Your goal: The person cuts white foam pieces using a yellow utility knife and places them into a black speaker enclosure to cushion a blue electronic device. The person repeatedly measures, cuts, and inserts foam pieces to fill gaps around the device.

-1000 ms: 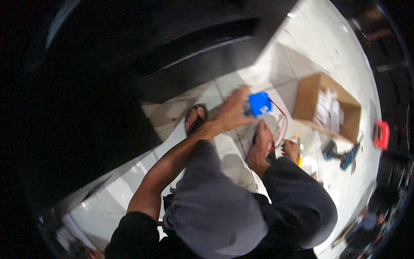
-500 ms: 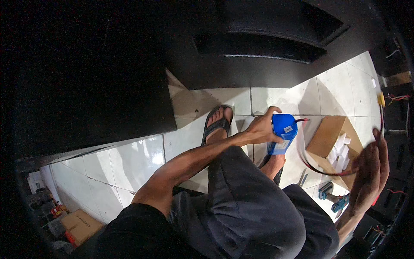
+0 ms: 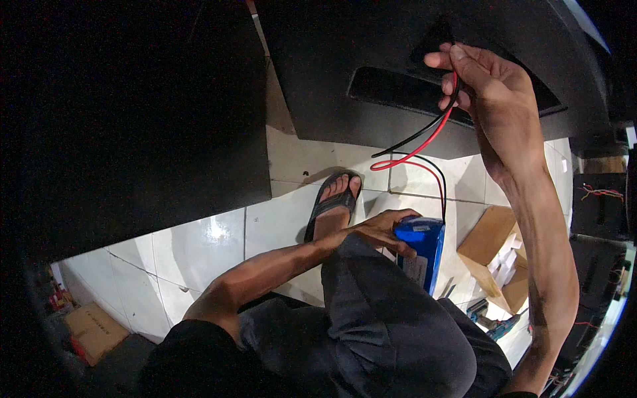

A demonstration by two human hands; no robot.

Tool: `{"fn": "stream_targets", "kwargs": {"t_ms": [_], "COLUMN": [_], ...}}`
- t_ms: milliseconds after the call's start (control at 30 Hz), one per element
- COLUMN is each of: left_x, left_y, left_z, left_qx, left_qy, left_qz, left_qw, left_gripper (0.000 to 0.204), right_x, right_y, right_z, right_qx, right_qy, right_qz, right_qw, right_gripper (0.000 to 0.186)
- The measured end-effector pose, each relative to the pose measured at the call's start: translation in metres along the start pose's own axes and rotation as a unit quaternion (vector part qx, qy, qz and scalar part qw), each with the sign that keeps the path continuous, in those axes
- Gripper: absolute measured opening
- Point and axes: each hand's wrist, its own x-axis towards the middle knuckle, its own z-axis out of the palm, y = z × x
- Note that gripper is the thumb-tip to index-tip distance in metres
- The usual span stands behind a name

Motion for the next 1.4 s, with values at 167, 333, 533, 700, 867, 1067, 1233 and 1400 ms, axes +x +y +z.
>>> {"fn": "stream_targets", "kwargs": {"t_ms": [167, 333, 533, 700, 867, 1067, 1233, 1400], "left_x": [-0.003, 0.006, -0.018, -0.031, -0.025, -0.030, -0.028, -0.033], "left_y": [0.010, 0.017, 0.043, 0.068, 0.081, 0.093, 0.096, 0.086], "left_z": [0.000, 0.016, 0.005, 0.017, 0.029, 0.038, 0.035, 0.026], "left_qx": [0.058, 0.050, -0.018, 0.010, 0.068, 0.173, 0.169, 0.061], "left_qy": [-0.043, -0.102, -0.028, 0.005, -0.080, -0.089, -0.073, -0.085], "left_qz": [-0.028, -0.026, 0.061, 0.052, 0.075, 0.056, 0.080, 0.140], "left_qw": [0.997, 0.993, 0.998, 0.999, 0.992, 0.979, 0.980, 0.985], "left_gripper": [0.097, 0.095, 0.089, 0.096, 0.100, 0.093, 0.088, 0.094], "right_x": [0.023, 0.044, -0.022, -0.094, -0.088, -0.088, -0.096, -0.097], "right_y": [0.005, 0.018, 0.016, 0.003, 0.025, 0.021, 0.040, 0.030], "right_z": [0.012, 0.000, -0.009, -0.026, -0.036, -0.041, -0.056, -0.050], "right_qx": [-0.005, -0.136, -0.391, -0.391, -0.131, 0.012, 0.246, 0.111], "right_qy": [0.043, 0.181, 0.119, -0.046, -0.075, -0.040, 0.148, 0.025], "right_qz": [0.032, 0.002, -0.192, 0.018, 0.158, 0.224, 0.149, 0.144], "right_qw": [0.999, 0.974, 0.892, 0.919, 0.976, 0.974, 0.946, 0.983], "right_gripper": [0.021, 0.022, 0.047, 0.058, 0.037, 0.024, 0.026, 0.041]}}
